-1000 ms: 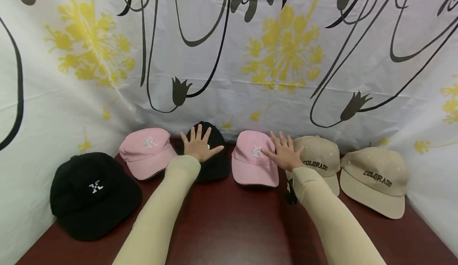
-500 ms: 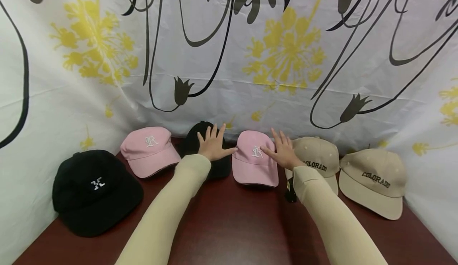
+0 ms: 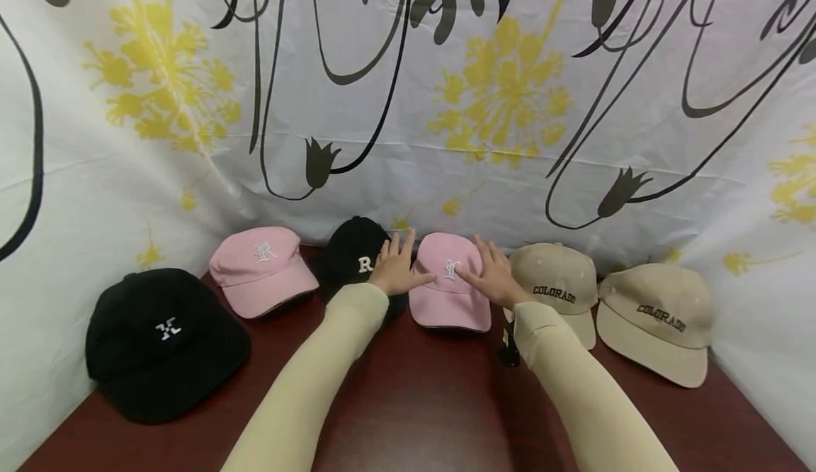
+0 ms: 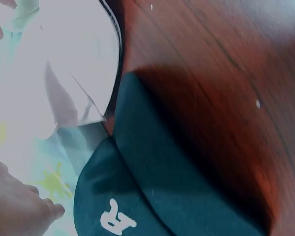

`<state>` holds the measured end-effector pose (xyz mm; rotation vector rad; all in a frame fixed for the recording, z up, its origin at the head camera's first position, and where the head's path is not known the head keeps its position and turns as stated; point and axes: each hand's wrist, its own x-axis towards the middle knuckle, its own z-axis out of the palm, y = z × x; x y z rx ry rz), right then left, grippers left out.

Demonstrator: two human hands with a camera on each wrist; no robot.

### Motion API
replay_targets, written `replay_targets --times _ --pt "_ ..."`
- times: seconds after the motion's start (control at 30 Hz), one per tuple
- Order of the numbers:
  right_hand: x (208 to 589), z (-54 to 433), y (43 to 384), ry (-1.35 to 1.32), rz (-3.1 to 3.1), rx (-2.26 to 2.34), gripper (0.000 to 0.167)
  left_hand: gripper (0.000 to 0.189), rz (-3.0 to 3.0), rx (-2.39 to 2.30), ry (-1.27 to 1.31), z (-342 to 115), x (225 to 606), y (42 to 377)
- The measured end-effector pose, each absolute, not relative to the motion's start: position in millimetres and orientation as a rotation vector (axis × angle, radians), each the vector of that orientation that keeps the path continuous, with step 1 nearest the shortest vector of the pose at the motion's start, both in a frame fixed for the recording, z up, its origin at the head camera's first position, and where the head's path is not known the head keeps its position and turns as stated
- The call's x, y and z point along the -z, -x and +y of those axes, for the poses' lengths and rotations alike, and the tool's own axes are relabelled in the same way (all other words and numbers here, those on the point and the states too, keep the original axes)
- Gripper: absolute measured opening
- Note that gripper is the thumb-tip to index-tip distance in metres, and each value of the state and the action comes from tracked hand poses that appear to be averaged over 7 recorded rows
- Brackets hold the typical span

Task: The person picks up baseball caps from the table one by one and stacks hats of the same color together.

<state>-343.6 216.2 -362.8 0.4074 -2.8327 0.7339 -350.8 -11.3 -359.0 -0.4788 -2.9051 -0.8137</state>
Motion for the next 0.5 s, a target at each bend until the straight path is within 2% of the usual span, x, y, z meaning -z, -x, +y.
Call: replay_targets --times 0.5 --pt "376 217 336 -0.379 -2.854 -0.807 0.087 0.099 -2.963 1.031 0.468 13 374 344"
